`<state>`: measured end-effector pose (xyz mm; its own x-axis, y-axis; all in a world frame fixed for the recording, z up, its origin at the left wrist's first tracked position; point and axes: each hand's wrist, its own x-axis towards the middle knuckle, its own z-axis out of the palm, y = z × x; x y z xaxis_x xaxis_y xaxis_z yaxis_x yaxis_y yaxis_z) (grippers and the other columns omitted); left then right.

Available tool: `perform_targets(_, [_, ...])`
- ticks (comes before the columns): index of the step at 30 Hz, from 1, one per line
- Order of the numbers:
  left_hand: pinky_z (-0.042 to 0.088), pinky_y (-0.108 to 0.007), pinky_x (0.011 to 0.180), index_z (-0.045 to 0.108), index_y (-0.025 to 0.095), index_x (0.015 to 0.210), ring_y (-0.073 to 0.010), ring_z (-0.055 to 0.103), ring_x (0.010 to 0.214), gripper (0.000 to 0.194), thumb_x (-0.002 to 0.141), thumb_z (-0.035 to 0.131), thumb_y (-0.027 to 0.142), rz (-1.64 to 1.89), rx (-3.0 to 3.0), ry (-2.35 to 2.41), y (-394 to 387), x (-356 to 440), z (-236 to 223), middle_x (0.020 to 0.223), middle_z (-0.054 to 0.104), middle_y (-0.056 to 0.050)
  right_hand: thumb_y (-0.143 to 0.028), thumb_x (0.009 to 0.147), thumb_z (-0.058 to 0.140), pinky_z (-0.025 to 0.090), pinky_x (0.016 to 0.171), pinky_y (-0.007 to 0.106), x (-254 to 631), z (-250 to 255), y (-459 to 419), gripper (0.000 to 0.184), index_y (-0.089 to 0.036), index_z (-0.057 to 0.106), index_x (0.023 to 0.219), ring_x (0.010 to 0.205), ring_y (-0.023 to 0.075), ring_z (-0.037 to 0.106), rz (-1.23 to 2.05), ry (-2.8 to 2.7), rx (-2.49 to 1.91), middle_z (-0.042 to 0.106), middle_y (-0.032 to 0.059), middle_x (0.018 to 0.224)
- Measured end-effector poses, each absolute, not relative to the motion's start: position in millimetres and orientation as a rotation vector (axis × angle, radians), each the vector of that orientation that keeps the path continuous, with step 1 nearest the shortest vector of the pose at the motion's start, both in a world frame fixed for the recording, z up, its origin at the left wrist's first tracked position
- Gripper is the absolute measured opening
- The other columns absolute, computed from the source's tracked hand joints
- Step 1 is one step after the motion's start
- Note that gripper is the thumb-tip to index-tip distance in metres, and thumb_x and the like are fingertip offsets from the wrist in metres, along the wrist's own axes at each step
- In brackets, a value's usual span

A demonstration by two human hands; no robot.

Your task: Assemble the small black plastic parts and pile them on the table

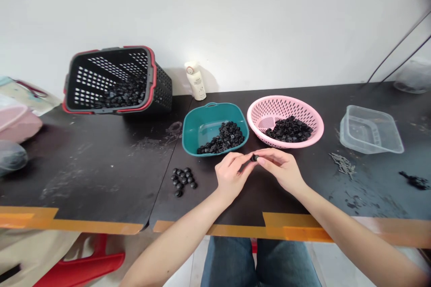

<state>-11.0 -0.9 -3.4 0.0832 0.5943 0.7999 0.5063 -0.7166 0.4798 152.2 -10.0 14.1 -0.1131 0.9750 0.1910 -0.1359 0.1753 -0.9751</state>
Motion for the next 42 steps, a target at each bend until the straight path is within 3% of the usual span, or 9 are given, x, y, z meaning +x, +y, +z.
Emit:
perform_targets(6, [0.055, -0.024, 0.064, 0.069, 0.017, 0.093, -0.0123, 0.064, 0.071, 0.016, 0.079, 0.071, 0.023, 1.736, 2.309, 1.121, -1.0, -12.0, -2.7, 0.079, 0.068, -0.004, -0.027, 0.075, 0.075, 0.060, 0.077, 0.033, 153.6, 12.8, -10.1, 0.021, -0.027, 0.073, 0.095, 0.080, 0.0179, 0.070, 1.304, -1.204, -0.907, 0.075, 0.0024, 0.091])
perform_targets(12, [0.054, -0.023, 0.062, 0.069, 0.016, 0.093, -0.0121, 0.063, 0.069, 0.016, 0.078, 0.072, 0.024, 1.735, 2.298, 1.132, -1.4, -12.8, -2.3, 0.078, 0.067, -0.003, -0.025, 0.072, 0.078, 0.059, 0.072, 0.027, 153.0, 13.4, -10.4, 0.012, -0.025, 0.075, 0.083, 0.070, 0.0136, 0.069, 1.314, -1.166, -0.929, 0.074, 0.0009, 0.082])
perform_targets(23, [0.054, -0.023, 0.063, 0.068, 0.018, 0.097, -0.0117, 0.064, 0.071, 0.018, 0.080, 0.070, 0.022, 1.747, 2.322, 1.094, -1.1, -12.7, -3.3, 0.079, 0.067, -0.003, -0.024, 0.071, 0.078, 0.059, 0.076, 0.029, 154.1, 12.0, -7.4, 0.013, -0.020, 0.066, 0.069, 0.079, 0.0140, 0.069, 1.552, -0.982, -0.874, 0.074, -0.0001, 0.088])
perform_targets(32, [0.055, -0.028, 0.071, 0.067, 0.020, 0.103, -0.0145, 0.063, 0.080, 0.027, 0.078, 0.072, 0.026, 1.649, 2.249, 1.077, 2.7, -13.1, -2.3, 0.087, 0.065, -0.004, -0.025, 0.072, 0.078, 0.057, 0.076, 0.027, 154.1, 14.4, -5.9, 0.015, -0.020, 0.064, 0.069, 0.074, 0.0124, 0.069, 1.653, -0.912, -0.830, 0.071, -0.0013, 0.075])
perform_targets(42, [0.054, -0.026, 0.070, 0.068, 0.021, 0.105, -0.0132, 0.063, 0.079, 0.024, 0.082, 0.067, 0.026, 1.617, 2.312, 1.061, 5.2, -14.5, -1.0, 0.086, 0.064, -0.003, -0.027, 0.070, 0.079, 0.059, 0.073, 0.030, 156.0, 13.6, -4.7, 0.016, -0.021, 0.067, 0.079, 0.073, 0.0141, 0.069, 1.632, -0.921, -0.892, 0.072, -0.0004, 0.075])
